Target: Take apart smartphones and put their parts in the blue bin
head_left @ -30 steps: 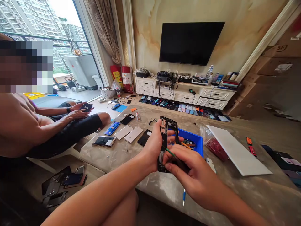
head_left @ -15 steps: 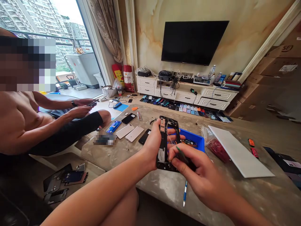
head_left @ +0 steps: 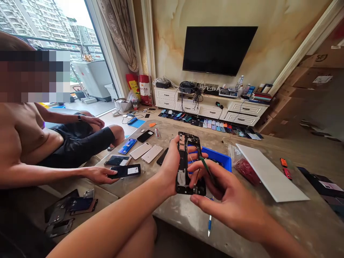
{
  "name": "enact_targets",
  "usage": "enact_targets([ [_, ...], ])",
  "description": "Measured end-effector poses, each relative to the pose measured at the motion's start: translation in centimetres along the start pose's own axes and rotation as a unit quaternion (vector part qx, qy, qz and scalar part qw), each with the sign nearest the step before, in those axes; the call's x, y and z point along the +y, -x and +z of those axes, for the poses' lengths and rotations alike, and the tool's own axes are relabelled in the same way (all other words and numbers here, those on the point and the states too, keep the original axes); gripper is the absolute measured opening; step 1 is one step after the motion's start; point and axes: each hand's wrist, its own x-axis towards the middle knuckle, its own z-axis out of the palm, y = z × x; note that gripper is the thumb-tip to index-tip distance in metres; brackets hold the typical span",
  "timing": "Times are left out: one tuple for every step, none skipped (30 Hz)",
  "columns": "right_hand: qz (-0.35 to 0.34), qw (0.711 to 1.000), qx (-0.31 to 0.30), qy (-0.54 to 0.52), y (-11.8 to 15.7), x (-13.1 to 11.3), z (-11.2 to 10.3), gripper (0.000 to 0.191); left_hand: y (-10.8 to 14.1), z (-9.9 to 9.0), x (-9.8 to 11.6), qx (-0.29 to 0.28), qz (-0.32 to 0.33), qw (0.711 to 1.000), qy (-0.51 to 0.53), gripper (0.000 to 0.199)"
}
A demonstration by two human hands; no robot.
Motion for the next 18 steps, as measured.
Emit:
enact_targets([
  [-0.005,1.000,0.014,0.012,0.0,0.1,0.1,0.040,0.1,0.1,0.1,0.000,0.002,1.000,0.004,0.053],
  [-0.012,0.999,0.029,0.026,0.0,0.1,0.3,0.043,0.2,0.2,0.1,0.000,0.007,1.000,0.007,0.053],
  [-0.022,0.998,0.042,0.041,0.0,0.1,0.5,0.042,0.2,0.3,0.1,0.001,0.014,1.000,0.009,0.053],
  [-0.034,0.996,0.056,0.056,0.0,0.2,0.6,0.041,0.3,0.3,0.1,0.007,0.026,1.000,0.012,0.054],
  [-0.047,0.994,0.071,0.068,0.0,0.3,0.7,0.040,0.3,0.3,0.1,0.012,0.040,0.999,0.016,0.054],
  [-0.059,0.992,0.087,0.076,0.0,0.4,0.8,0.040,0.4,0.3,0.1,0.013,0.057,0.998,0.021,0.054],
  [-0.066,0.989,0.107,0.079,-0.1,0.6,0.9,0.042,0.5,0.3,0.1,0.013,0.076,0.997,0.028,0.053],
  [-0.068,0.986,0.130,0.078,-0.1,0.8,0.9,0.046,0.5,0.3,0.1,0.014,0.095,0.995,0.035,0.053],
  [-0.066,0.982,0.156,0.080,-0.1,1.0,0.9,0.049,0.6,0.3,0.0,0.014,0.116,0.992,0.042,0.053],
  [-0.060,0.978,0.181,0.086,-0.2,1.1,0.9,0.049,0.8,0.3,0.0,0.012,0.136,0.990,0.046,0.054],
  [-0.051,0.973,0.202,0.099,-0.2,1.3,0.9,0.046,0.9,0.3,0.0,0.010,0.152,0.987,0.048,0.056],
  [-0.043,0.968,0.218,0.118,-0.2,1.4,0.9,0.038,1.1,0.4,0.0,0.008,0.166,0.985,0.049,0.058],
  [-0.038,0.964,0.224,0.140,-0.2,1.4,0.8,0.028,1.3,0.5,0.0,0.007,0.177,0.983,0.049,0.060],
  [-0.038,0.961,0.223,0.161,-0.2,1.4,0.7,0.019,1.5,0.7,0.0,0.006,0.189,0.981,0.049,0.062],
  [-0.042,0.959,0.219,0.177,-0.2,1.3,0.7,0.013,1.7,0.9,0.0,0.009,0.202,0.978,0.049,0.063],
  [-0.050,0.958,0.213,0.186,-0.1,1.2,0.7,0.009,1.9,1.0,0.0,0.013,0.213,0.976,0.050,0.064],
  [-0.060,0.958,0.208,0.189,-0.1,1.0,0.7,0.005,2.0,1.2,-0.1,0.019,0.225,0.973,0.052,0.064],
  [-0.070,0.958,0.206,0.189,-0.1,0.8,0.7,0.001,2.2,1.4,-0.1,0.025,0.233,0.971,0.052,0.064],
])
